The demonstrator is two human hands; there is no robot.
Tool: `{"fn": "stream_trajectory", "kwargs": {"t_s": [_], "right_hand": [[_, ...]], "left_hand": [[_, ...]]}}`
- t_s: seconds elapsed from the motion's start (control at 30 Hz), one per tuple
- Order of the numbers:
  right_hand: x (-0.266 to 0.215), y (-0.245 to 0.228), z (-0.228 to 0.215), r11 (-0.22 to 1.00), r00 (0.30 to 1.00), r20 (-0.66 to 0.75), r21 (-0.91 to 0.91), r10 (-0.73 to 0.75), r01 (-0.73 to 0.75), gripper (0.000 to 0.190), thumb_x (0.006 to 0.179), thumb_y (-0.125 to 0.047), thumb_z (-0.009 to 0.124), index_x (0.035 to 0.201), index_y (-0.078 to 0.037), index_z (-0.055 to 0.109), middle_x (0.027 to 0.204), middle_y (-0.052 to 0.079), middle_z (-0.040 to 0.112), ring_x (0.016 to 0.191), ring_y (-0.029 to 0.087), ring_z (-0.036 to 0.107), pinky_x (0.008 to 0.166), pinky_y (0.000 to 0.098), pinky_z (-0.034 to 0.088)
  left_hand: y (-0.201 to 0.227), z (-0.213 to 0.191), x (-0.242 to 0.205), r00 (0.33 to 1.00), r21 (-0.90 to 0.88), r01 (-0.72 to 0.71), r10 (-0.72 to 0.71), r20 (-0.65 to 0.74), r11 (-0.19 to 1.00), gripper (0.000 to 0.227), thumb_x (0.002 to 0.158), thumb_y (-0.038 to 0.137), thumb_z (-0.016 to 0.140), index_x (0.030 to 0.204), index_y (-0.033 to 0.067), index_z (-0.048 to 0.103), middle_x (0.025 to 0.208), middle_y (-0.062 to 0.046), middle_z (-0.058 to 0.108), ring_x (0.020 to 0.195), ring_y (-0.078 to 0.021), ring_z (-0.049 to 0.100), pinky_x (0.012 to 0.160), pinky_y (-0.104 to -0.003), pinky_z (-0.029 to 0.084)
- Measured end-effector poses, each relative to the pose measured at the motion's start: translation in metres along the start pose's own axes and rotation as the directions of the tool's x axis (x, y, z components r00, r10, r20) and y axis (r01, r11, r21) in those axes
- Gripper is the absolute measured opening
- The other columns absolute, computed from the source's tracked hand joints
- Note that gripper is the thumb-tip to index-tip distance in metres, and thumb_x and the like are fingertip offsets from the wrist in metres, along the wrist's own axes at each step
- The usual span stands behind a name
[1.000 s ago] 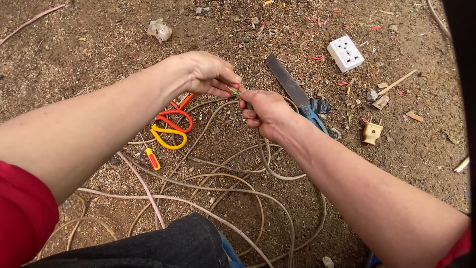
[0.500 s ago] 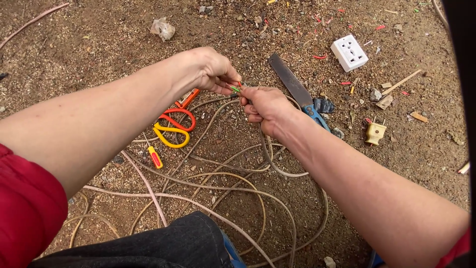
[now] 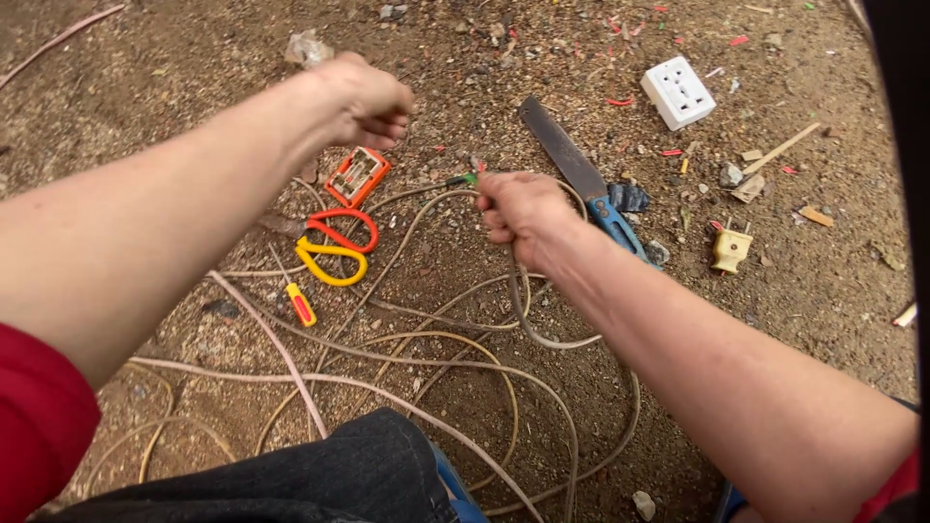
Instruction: Stripping insulation from electrical wires and twisting the copper strands together to form a connection.
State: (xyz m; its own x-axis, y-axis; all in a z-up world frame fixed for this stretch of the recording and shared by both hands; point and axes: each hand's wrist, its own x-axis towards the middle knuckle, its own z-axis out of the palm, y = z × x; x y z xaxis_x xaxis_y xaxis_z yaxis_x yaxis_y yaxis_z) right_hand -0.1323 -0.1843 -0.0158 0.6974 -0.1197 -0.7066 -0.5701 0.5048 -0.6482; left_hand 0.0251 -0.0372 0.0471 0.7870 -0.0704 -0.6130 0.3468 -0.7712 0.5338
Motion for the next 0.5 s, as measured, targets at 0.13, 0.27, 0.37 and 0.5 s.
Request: {"fn": "stream_trajectory", "kwargs": {"t_s": [0.13,0.27,0.37,0.5], "right_hand": [[-0.008,-0.007,0.005,0.990,0.995,-0.054,-0.120,-0.085,0.079,0.016,0.107,-0.015,0.061,0.097,-0.004,0.065,0.075,0.002,0.061,0.054,0.008,0.047,0.046,0.0247,0.039],[-0.009,-0.007,0.008,0.987,0.991,-0.044,-0.107,-0.124,0.119,0.012,0.106,-0.012,0.064,0.098,-0.004,0.061,0.075,0.005,0.062,0.053,0.010,0.050,0.043,0.0244,0.043],[-0.006,-0.006,0.002,0.990,0.992,-0.031,-0.061,-0.126,0.124,0.012,0.106,-0.012,0.064,0.099,-0.003,0.060,0.076,0.006,0.062,0.053,0.010,0.050,0.042,0.0246,0.043],[-0.002,-0.002,0.002,0.991,0.993,0.008,-0.055,-0.119,0.119,0.011,0.106,-0.011,0.064,0.098,-0.004,0.062,0.076,0.005,0.062,0.053,0.010,0.049,0.042,0.0234,0.040]], "left_hand": [[0.011,0.039,-0.035,0.989,0.018,-0.034,0.031,0.144,0.999,0.018,0.103,0.029,0.065,0.108,0.0114,0.066,0.089,-0.002,0.067,0.078,-0.0115,0.064,0.074,-0.028,0.059],[0.016,0.045,-0.027,0.968,0.007,-0.205,0.201,0.153,0.979,0.017,0.104,0.012,0.054,0.115,0.0029,0.063,0.089,-0.005,0.072,0.065,-0.0110,0.064,0.054,-0.021,0.057],[0.016,0.040,-0.026,0.973,-0.101,-0.142,0.158,0.169,0.985,0.021,0.104,0.004,0.046,0.115,-0.0020,0.063,0.091,-0.008,0.072,0.066,-0.0120,0.065,0.057,-0.022,0.060],[0.010,0.036,-0.029,0.972,-0.176,-0.063,0.101,0.214,0.982,0.019,0.107,0.014,0.057,0.106,0.0017,0.070,0.087,-0.005,0.072,0.070,-0.0122,0.066,0.064,-0.024,0.060]]}}
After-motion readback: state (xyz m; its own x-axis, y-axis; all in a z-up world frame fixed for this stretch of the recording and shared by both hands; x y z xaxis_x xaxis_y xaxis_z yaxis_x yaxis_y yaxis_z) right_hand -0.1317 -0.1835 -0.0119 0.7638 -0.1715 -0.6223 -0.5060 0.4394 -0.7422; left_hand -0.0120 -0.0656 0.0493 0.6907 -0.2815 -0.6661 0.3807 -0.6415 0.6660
